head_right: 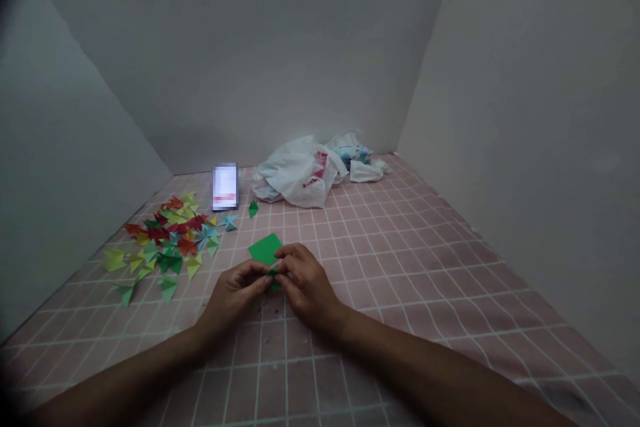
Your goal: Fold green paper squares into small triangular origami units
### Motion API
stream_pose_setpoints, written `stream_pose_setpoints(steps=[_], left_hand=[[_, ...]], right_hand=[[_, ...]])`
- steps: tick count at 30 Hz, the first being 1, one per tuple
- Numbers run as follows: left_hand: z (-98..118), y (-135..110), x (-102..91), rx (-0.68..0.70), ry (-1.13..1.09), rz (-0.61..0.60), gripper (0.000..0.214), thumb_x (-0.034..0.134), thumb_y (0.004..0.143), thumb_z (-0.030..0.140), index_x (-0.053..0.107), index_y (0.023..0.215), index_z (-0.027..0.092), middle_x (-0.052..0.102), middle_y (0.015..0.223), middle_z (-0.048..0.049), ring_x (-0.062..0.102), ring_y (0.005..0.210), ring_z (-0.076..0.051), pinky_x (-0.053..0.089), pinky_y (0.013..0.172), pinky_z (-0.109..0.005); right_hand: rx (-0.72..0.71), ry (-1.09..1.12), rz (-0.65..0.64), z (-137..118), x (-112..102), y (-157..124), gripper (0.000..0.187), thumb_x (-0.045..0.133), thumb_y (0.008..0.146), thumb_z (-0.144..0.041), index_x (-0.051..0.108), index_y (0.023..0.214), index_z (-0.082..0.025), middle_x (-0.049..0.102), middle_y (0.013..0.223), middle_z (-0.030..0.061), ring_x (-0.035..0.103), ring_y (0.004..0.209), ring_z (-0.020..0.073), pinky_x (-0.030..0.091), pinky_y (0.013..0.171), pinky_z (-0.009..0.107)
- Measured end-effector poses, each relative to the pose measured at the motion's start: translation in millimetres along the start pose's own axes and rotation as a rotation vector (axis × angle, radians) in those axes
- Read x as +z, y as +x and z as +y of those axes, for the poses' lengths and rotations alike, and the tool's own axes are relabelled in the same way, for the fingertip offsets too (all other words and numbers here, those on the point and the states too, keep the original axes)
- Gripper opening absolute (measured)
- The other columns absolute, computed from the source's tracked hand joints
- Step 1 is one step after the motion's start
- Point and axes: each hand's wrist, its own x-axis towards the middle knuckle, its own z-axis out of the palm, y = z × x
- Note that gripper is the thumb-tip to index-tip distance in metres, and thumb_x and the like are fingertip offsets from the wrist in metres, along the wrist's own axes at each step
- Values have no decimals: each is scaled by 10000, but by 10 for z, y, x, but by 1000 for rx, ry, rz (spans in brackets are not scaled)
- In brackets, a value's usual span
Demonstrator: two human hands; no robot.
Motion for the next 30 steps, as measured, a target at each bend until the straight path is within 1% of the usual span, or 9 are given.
stream_pose_setpoints(steps=[4, 7, 12, 15, 20, 24, 26, 28, 30], left_hand=[[-23, 2, 3, -19, 22, 11, 102, 729, 734, 273, 735, 767, 176, 741, 737, -16, 667, 690, -164, 511, 663, -246], [-21, -10, -15, -17, 39, 1, 94, 719, 746, 274, 739, 750, 181, 747, 723, -18, 674, 686, -171, 511, 661, -249], [13, -48, -40, 46, 142, 11, 93, 699, 784, 258, 762, 766, 192, 762, 734, -26, 690, 709, -176, 513, 686, -249], [23, -56, -44, 75, 148, -4, 108, 685, 811, 264, 766, 779, 199, 767, 745, -28, 698, 712, -178, 524, 690, -252], [17, -48, -41, 124, 186, 0, 106, 679, 834, 255, 764, 801, 201, 767, 753, -32, 703, 711, -183, 531, 684, -260], [19, -44, -41, 127, 206, -7, 145, 672, 853, 271, 747, 755, 194, 744, 706, -26, 682, 662, -171, 519, 646, -252], [20, -34, -42, 117, 198, 17, 119, 694, 828, 269, 750, 757, 192, 747, 711, -28, 686, 673, -173, 524, 649, -253], [16, -18, -44, 63, 155, 24, 77, 703, 806, 250, 749, 794, 189, 759, 741, -26, 696, 684, -169, 535, 654, -249], [14, -4, -45, 44, 111, 18, 85, 705, 794, 246, 747, 840, 187, 767, 780, -27, 705, 705, -166, 546, 667, -248]], right_hand=[[-7, -28, -6, -27, 0, -2, 134, 572, 899, -73, 592, 857, -199, 619, 1095, 95, 621, 1054, 225, 514, 899, 379], [-14, -39, -16, -42, 1, -2, 146, 551, 903, -67, 589, 864, -202, 617, 1098, 90, 621, 1050, 222, 514, 897, 375], [-4, -39, -9, -66, 1, -24, 159, 524, 912, -65, 584, 862, -204, 610, 1090, 82, 621, 1047, 215, 515, 890, 376], [-7, -58, -18, -67, -1, -29, 165, 511, 920, -74, 596, 878, -208, 608, 1099, 85, 621, 1056, 225, 515, 900, 402], [-1, -23, -15, -48, 8, -18, 148, 527, 922, -88, 573, 873, -220, 619, 1090, 81, 626, 1041, 225, 529, 878, 397], [-9, -13, -30, -41, 3, -15, 135, 542, 926, -100, 571, 876, -221, 632, 1086, 84, 622, 1057, 234, 524, 901, 418], [-11, -21, -15, -40, -10, -7, 126, 565, 921, -99, 577, 872, -214, 633, 1086, 89, 628, 1047, 232, 526, 897, 416], [16, -39, -14, -36, -27, 8, 121, 575, 925, -96, 598, 891, -210, 632, 1088, 92, 632, 1037, 224, 527, 895, 410], [4, -48, 12, -29, -43, 26, 110, 592, 923, -103, 605, 889, -207, 634, 1085, 95, 630, 1039, 222, 524, 892, 403]])
